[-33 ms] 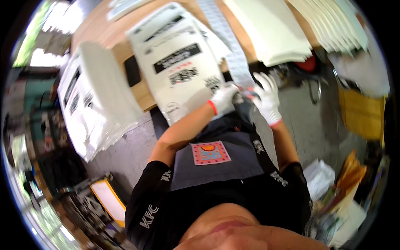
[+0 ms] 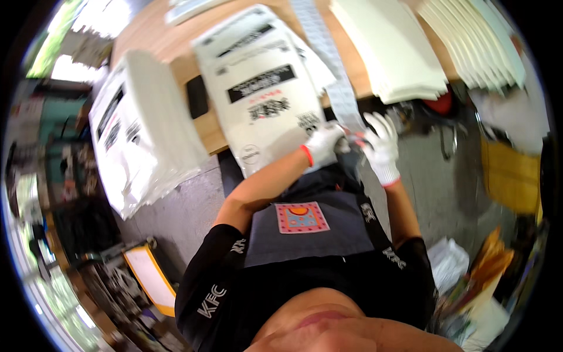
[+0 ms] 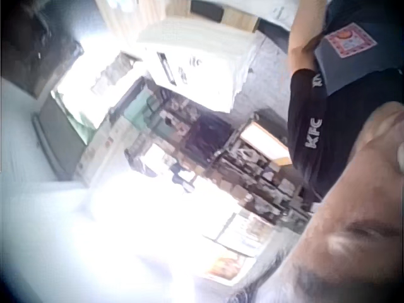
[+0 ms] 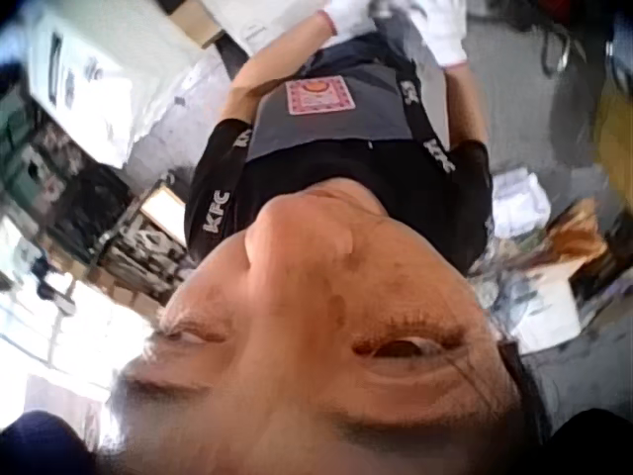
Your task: The person repeatedly picks up stacks of white paper, places them into white plastic bags, and seals the bags. The person then stacks the sealed bags on the table.
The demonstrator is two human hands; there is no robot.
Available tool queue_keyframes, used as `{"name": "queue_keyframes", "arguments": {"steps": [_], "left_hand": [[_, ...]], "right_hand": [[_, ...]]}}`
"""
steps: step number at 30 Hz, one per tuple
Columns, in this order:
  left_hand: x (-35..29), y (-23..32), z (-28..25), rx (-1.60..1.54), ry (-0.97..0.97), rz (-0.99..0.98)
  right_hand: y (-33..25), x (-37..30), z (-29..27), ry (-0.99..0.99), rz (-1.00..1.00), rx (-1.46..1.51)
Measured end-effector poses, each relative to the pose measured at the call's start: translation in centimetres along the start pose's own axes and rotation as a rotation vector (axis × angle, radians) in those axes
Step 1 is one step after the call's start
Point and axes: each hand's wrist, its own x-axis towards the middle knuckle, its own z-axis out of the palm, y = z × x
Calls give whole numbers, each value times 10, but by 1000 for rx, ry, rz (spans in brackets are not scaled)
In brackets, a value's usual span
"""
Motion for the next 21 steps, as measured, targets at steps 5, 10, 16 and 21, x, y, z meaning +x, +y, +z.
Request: {"name": "queue_keyframes", "arguments": {"steps": [5, 10, 16, 21], "left_hand": [[-4, 11, 3, 72, 6, 50], [-23, 13, -10, 289, 58, 135], [-108, 9, -91, 1094, 579, 1079], [-149, -35, -158, 581, 1268, 709]], "right_hand": [[-3, 14, 0, 73, -128, 86], [-30, 31, -14, 93, -263, 180], [-28, 27, -5, 34, 225, 539], [-58, 49, 25, -355, 513, 901]]}}
